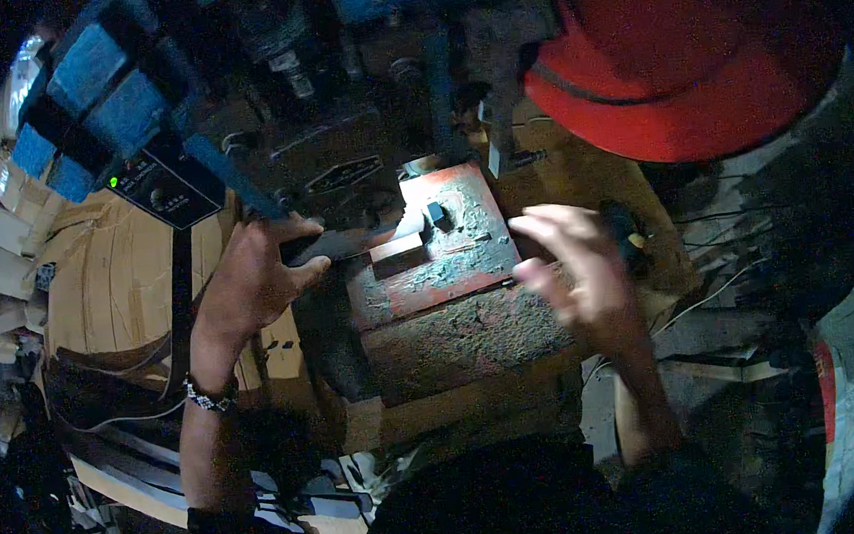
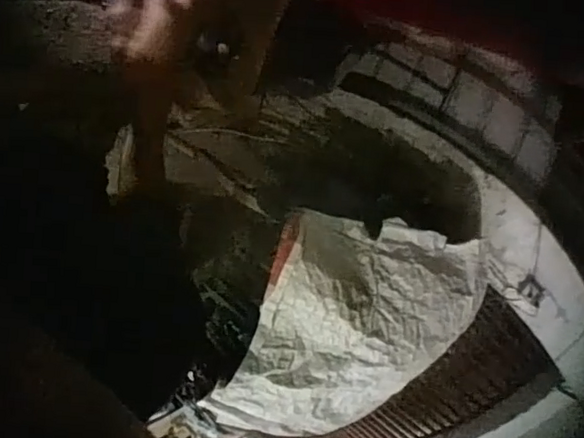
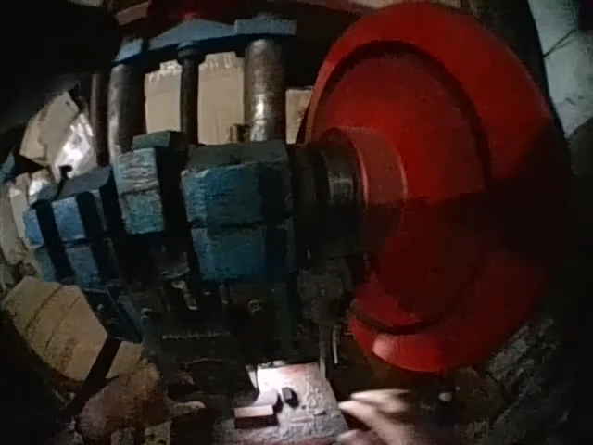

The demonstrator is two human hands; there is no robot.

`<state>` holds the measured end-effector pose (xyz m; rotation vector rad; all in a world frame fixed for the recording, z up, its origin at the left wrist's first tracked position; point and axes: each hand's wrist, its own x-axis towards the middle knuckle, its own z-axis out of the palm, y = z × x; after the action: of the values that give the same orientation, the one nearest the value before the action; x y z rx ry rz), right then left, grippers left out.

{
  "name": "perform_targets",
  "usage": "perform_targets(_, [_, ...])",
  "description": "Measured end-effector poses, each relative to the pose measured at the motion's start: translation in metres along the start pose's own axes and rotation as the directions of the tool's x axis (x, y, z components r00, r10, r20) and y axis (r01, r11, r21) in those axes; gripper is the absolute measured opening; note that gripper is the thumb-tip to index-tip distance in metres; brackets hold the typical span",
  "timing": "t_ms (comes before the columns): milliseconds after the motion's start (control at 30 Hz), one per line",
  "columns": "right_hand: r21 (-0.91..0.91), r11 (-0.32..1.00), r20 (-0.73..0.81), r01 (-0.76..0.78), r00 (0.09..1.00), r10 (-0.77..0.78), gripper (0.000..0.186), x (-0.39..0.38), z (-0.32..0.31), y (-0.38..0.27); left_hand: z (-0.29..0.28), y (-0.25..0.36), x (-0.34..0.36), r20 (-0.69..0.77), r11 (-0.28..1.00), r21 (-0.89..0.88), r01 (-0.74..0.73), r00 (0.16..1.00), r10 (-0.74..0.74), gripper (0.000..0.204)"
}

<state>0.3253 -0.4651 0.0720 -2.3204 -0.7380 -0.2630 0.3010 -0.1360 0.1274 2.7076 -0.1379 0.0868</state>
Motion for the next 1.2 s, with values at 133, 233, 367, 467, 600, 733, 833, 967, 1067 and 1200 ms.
perform_targets(133, [-0.163,0.966,0.212,0.202,0.963,-0.166,0.058,0.027,0.055,-0.019,-0.003,-0.007,-0.006,-0.047,0.998,0.053,-0.033,0.998,0.035,0.030])
perform_targets(233, [-0.193,0.942,0.139,0.274,0.958,-0.251,0.065,0.036,0.077,-0.008,0.000,-0.001,-0.001,0.028,1.000,0.001,-0.017,0.999,0.017,0.031])
perform_targets(367, [-0.229,0.904,0.006,0.360,0.929,-0.369,0.056,0.029,0.078,-0.006,0.014,-0.015,0.001,-0.011,0.989,-0.139,-0.049,0.999,0.048,0.031])
perform_targets(467, [-0.227,0.924,-0.006,0.307,0.949,-0.316,0.054,0.028,0.073,-0.008,0.010,-0.005,0.000,-0.028,0.992,-0.085,-0.090,0.996,0.088,0.031])
perform_targets(600, [-0.224,0.945,0.092,0.237,0.971,-0.221,0.061,0.031,0.069,-0.020,0.021,-0.021,-0.003,-0.124,0.973,-0.167,-0.158,0.983,0.138,0.031])
perform_targets(733, [-0.266,0.938,0.141,0.223,0.971,-0.191,0.061,0.027,0.065,-0.023,0.015,-0.014,0.001,-0.095,0.980,-0.137,-0.141,0.987,0.129,0.032])
perform_targets(833, [-0.209,0.954,0.142,0.216,0.972,-0.189,0.055,0.023,0.050,-0.025,0.019,-0.020,0.005,-0.075,0.985,-0.127,-0.117,0.991,0.109,0.033])
perform_targets(967, [0.156,0.982,0.105,0.110,0.986,-0.127,0.043,0.019,0.035,-0.017,0.024,-0.034,0.004,-0.073,0.962,-0.222,-0.161,0.986,0.148,0.032])
perform_targets(1067, [0.309,0.950,0.032,-0.042,0.999,0.033,0.032,0.016,0.009,-0.021,0.023,-0.030,0.000,-0.079,0.974,-0.157,-0.165,0.985,0.155,0.031])
perform_targets(1200, [0.593,0.788,-0.081,-0.167,0.961,0.265,0.035,0.021,-0.006,-0.026,0.020,-0.023,0.002,-0.031,0.989,-0.078,-0.124,0.992,0.122,0.031])
